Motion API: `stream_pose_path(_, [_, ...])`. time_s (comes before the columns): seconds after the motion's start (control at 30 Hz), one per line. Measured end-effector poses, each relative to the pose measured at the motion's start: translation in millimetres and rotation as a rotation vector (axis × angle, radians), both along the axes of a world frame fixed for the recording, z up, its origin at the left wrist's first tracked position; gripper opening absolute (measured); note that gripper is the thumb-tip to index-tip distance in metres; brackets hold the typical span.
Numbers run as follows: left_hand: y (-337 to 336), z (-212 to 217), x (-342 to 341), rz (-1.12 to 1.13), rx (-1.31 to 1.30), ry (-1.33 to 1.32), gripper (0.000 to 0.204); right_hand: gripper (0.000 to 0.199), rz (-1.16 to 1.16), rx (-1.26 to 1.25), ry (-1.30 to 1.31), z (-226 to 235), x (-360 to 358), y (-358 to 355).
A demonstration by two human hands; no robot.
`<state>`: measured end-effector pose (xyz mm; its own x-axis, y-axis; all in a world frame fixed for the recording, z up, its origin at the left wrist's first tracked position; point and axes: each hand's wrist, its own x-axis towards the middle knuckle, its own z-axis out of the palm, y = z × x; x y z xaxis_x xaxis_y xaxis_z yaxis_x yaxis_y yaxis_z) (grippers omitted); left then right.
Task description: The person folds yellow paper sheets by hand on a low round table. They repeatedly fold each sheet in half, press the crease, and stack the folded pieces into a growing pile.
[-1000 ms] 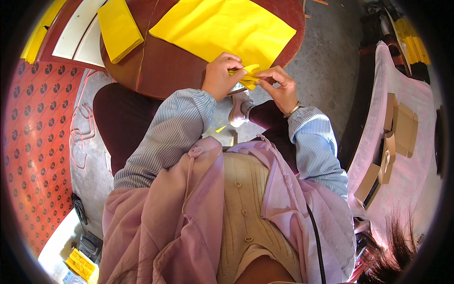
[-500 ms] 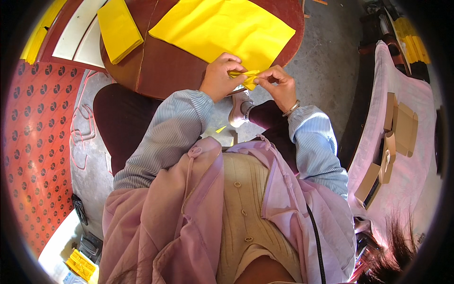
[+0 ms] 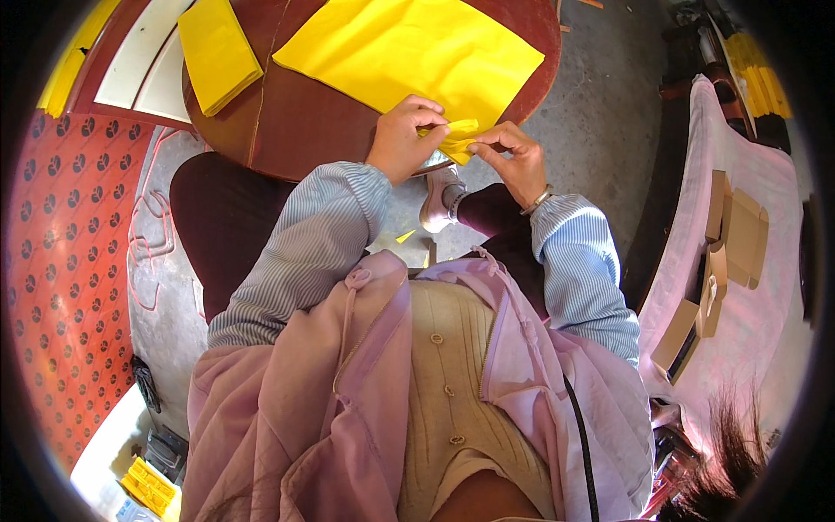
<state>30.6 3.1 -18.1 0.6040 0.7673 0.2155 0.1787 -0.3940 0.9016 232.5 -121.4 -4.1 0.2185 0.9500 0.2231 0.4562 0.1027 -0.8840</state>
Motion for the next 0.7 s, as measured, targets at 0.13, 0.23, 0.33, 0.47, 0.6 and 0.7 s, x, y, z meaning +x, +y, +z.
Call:
stream_pose_path(0.13, [3.8, -1.5, -4.6, -0.060, 0.023, 0.001, 0.021, 0.015, -0.023, -0.028, 0.045, -3.1, 0.1, 1.0])
stream_pose_path(0.23, [5.0, -1.4, -7.0, -0.115, 0.011, 0.006, 0.026, 0.015, -0.026, -0.039, 0.054, -3.9, 0.8, 1.7])
stream_pose_path(0.33, [4.6, 0.5, -8.0, -0.126, -0.028, 0.043, 0.029, 0.015, -0.027, -0.038, 0.045, -3.7, 0.9, 1.8])
stream_pose_path(0.47, [3.9, 2.8, -8.1, -0.122, -0.021, 0.056, 0.029, 0.014, -0.030, -0.030, 0.045, -4.2, 0.6, 2.5])
stream_pose_path(0.6, [-1.5, -0.4, -4.2, -0.068, 0.001, 0.015, 0.026, 0.014, -0.033, -0.030, 0.045, -5.5, 0.9, 2.2])
stream_pose_path(0.7, [-11.0, -4.3, 0.2, 0.008, 0.040, -0.020, 0.022, 0.013, -0.029, -0.035, 0.036, -3.7, 0.4, 1.5])
